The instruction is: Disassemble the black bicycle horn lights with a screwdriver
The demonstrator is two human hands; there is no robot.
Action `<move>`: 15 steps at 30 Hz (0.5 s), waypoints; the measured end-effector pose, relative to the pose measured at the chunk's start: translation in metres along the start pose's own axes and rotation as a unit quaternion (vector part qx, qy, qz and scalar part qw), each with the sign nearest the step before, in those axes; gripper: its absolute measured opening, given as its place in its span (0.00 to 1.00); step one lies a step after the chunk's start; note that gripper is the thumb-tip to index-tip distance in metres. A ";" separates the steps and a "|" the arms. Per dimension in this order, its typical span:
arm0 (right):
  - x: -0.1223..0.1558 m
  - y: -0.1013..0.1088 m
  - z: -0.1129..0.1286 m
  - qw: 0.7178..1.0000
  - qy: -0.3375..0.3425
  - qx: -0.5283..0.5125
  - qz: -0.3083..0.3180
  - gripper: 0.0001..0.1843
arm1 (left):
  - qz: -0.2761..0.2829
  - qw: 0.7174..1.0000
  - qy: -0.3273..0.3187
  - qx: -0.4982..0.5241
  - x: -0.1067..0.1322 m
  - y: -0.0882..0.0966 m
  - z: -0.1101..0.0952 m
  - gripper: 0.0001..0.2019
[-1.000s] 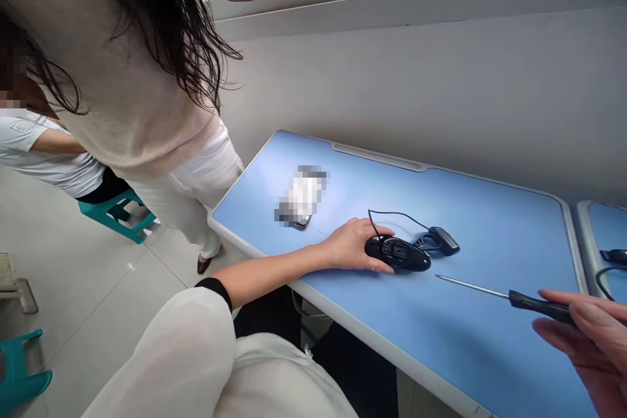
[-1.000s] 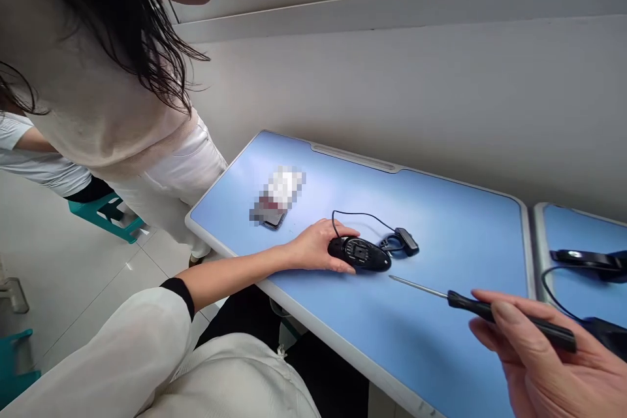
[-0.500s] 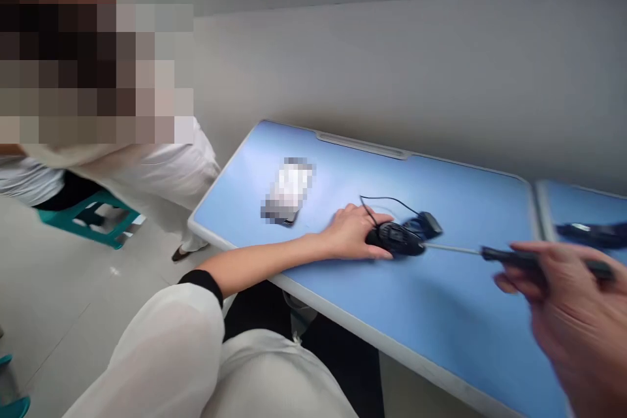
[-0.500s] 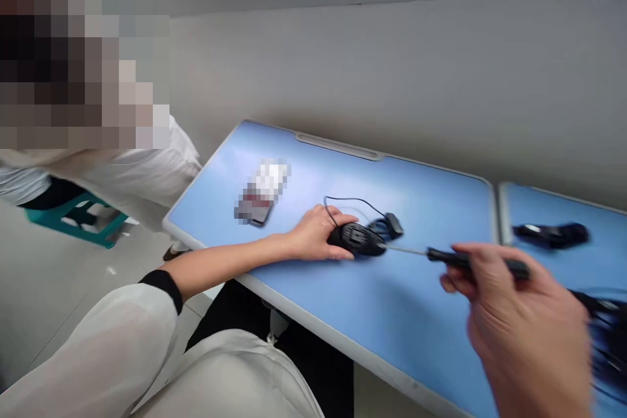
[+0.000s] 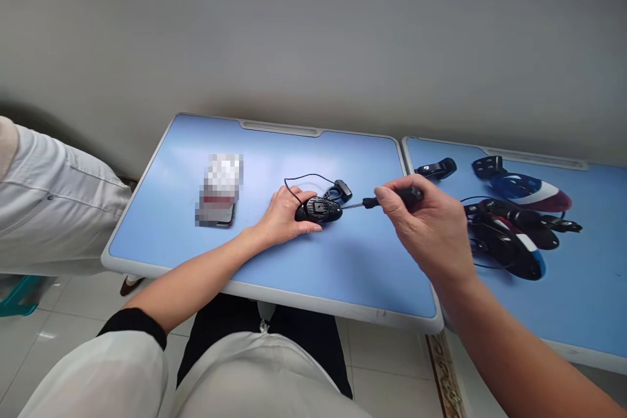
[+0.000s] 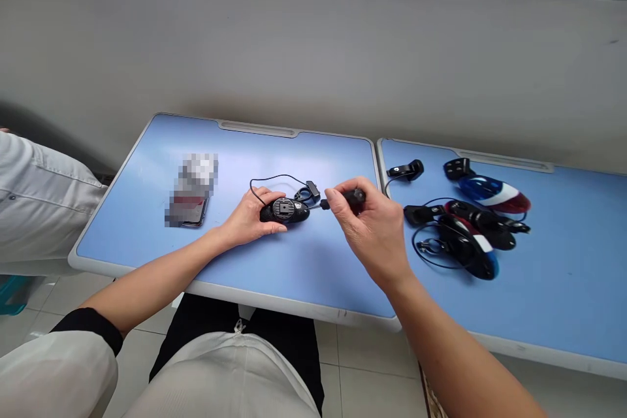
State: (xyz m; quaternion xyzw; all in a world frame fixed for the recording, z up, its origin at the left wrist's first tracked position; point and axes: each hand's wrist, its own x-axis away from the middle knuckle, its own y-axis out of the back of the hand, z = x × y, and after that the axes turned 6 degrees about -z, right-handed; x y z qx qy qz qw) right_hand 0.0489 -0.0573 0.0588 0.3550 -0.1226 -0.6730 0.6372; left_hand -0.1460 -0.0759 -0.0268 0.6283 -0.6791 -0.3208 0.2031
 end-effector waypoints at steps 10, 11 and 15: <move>-0.002 -0.006 -0.009 1.000 0.000 0.016 0.016 0.12 | 0.006 1.000 -0.024 -0.002 -0.002 0.000 0.000 0.23; -0.003 -0.006 -0.010 1.000 0.002 0.019 0.016 0.12 | 0.007 1.000 -0.024 -0.002 -0.002 0.000 0.000 0.23; -0.005 -0.006 -0.009 1.000 0.009 0.019 0.019 0.12 | 0.006 1.000 -0.024 0.000 -0.001 0.000 -0.001 0.23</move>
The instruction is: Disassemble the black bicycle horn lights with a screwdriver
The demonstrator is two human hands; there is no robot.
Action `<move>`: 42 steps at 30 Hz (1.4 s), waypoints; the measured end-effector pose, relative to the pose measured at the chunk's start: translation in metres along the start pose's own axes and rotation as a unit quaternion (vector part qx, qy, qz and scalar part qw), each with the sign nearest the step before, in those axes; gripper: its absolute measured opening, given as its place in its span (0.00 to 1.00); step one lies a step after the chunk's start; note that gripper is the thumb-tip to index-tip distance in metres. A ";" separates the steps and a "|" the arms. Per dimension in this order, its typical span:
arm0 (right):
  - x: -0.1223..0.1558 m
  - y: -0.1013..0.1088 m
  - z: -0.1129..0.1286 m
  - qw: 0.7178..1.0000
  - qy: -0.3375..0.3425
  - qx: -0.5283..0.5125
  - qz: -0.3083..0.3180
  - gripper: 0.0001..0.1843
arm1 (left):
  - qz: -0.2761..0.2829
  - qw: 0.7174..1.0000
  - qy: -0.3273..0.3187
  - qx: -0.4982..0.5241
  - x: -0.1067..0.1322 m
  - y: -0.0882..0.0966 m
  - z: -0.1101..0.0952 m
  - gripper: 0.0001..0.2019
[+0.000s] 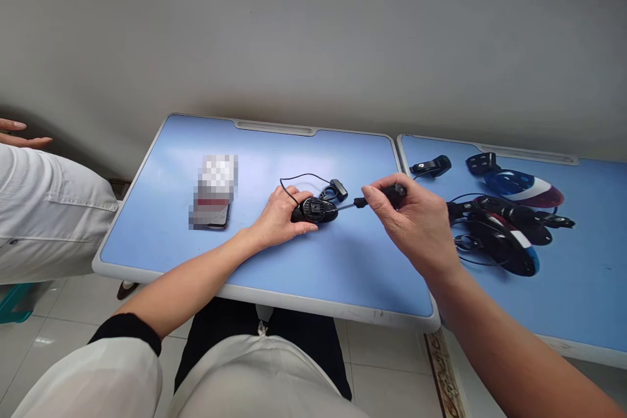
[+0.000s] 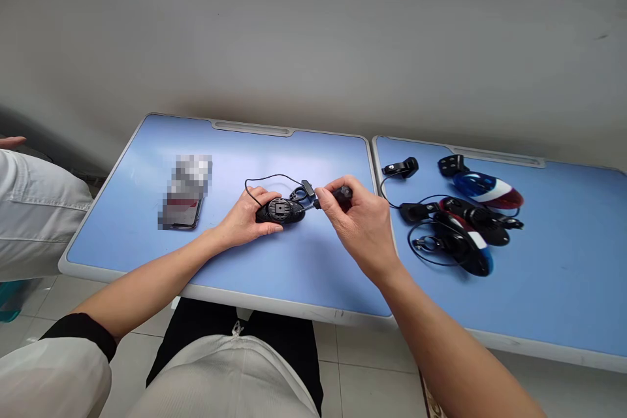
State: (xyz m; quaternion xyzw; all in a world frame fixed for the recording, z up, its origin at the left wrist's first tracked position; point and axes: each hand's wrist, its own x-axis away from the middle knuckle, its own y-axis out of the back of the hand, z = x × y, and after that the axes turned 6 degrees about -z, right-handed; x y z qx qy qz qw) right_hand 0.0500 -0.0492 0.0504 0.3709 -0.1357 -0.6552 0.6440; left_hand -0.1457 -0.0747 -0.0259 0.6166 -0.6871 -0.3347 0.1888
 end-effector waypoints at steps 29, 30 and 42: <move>-0.019 -0.001 0.009 0.986 0.079 0.098 0.107 0.19 | -0.016 0.998 -0.022 0.049 -0.001 -0.005 0.004 0.21; -0.019 -0.001 0.008 0.987 0.075 0.083 0.119 0.18 | -0.017 0.998 -0.021 0.051 -0.002 -0.005 0.004 0.21; -0.036 -0.001 0.018 0.980 0.037 0.096 0.169 0.11 | -0.031 0.997 -0.021 0.063 -0.001 -0.005 0.006 0.22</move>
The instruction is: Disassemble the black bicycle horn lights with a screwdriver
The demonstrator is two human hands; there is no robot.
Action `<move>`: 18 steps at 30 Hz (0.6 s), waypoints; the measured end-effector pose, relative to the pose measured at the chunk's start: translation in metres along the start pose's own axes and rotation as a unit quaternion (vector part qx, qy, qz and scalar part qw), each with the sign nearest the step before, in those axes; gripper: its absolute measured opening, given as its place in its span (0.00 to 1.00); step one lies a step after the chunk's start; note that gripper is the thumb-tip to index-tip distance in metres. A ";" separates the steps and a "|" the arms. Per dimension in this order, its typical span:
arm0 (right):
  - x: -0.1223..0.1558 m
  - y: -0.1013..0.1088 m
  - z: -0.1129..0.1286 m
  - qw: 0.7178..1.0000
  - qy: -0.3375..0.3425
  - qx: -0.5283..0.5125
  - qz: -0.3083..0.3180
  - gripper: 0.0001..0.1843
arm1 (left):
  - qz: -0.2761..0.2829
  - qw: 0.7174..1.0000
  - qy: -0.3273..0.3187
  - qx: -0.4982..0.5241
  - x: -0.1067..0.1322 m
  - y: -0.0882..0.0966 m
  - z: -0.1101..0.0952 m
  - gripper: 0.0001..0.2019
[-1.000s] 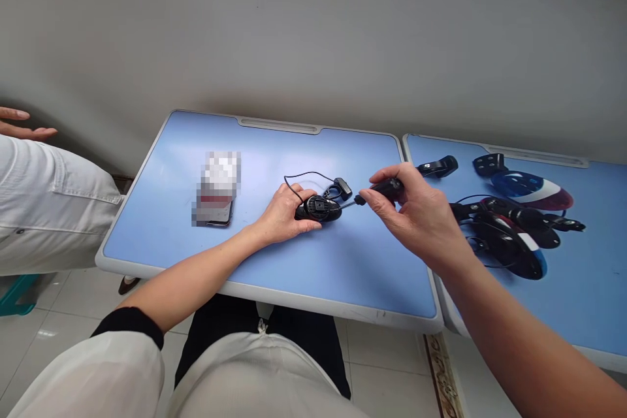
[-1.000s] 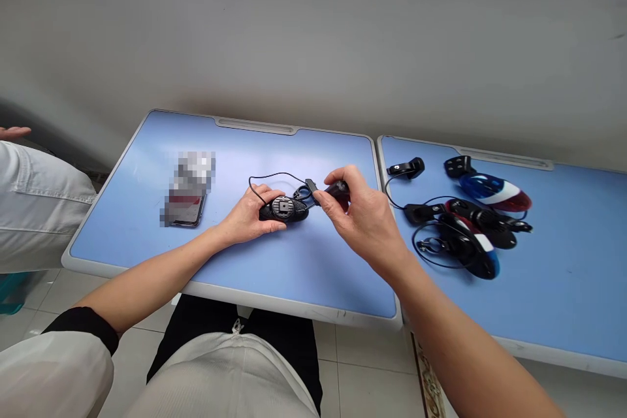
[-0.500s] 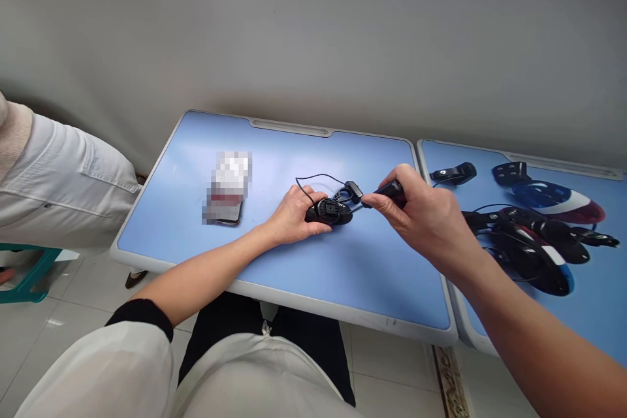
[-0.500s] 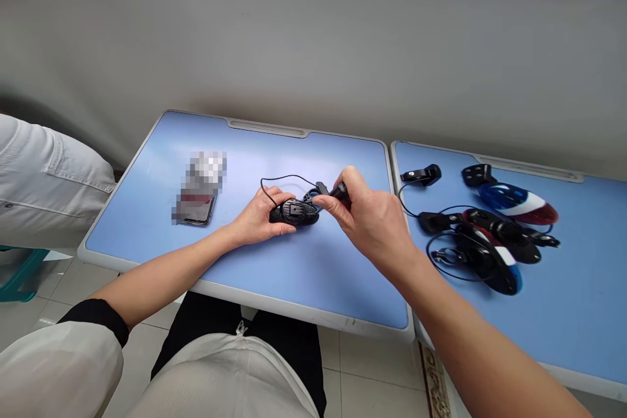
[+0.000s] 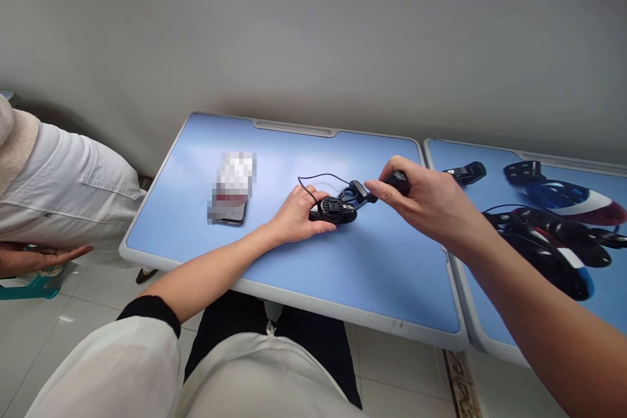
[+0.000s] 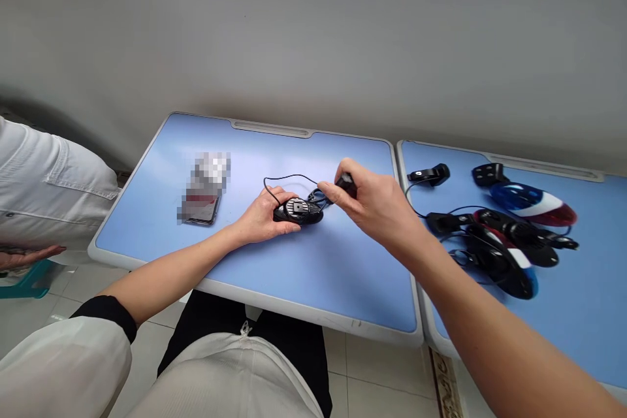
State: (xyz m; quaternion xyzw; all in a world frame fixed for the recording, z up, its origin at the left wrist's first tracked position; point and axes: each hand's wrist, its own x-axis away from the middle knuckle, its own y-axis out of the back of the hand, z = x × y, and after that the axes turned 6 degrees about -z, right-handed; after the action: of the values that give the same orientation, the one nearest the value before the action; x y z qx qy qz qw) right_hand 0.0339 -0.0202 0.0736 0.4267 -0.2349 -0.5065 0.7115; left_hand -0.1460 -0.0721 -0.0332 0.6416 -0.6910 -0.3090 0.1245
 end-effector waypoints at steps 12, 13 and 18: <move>-0.016 0.001 -0.010 0.994 -0.025 0.050 0.090 0.28 | 0.027 0.999 -0.018 -0.022 0.002 -0.001 0.004 0.23; -0.016 0.001 -0.007 0.993 -0.035 0.072 0.083 0.32 | 0.028 0.999 -0.021 -0.023 0.002 -0.001 0.004 0.23; -0.016 0.005 0.001 0.994 -0.029 0.053 0.096 0.41 | 0.032 0.999 -0.014 -0.032 0.003 0.000 0.002 0.22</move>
State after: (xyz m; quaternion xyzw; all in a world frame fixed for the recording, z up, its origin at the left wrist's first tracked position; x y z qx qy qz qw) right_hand 0.0295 -0.0056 0.0800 0.4245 -0.3223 -0.4347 0.7259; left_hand -0.1475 -0.0743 -0.0358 0.6103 -0.7024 -0.3363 0.1452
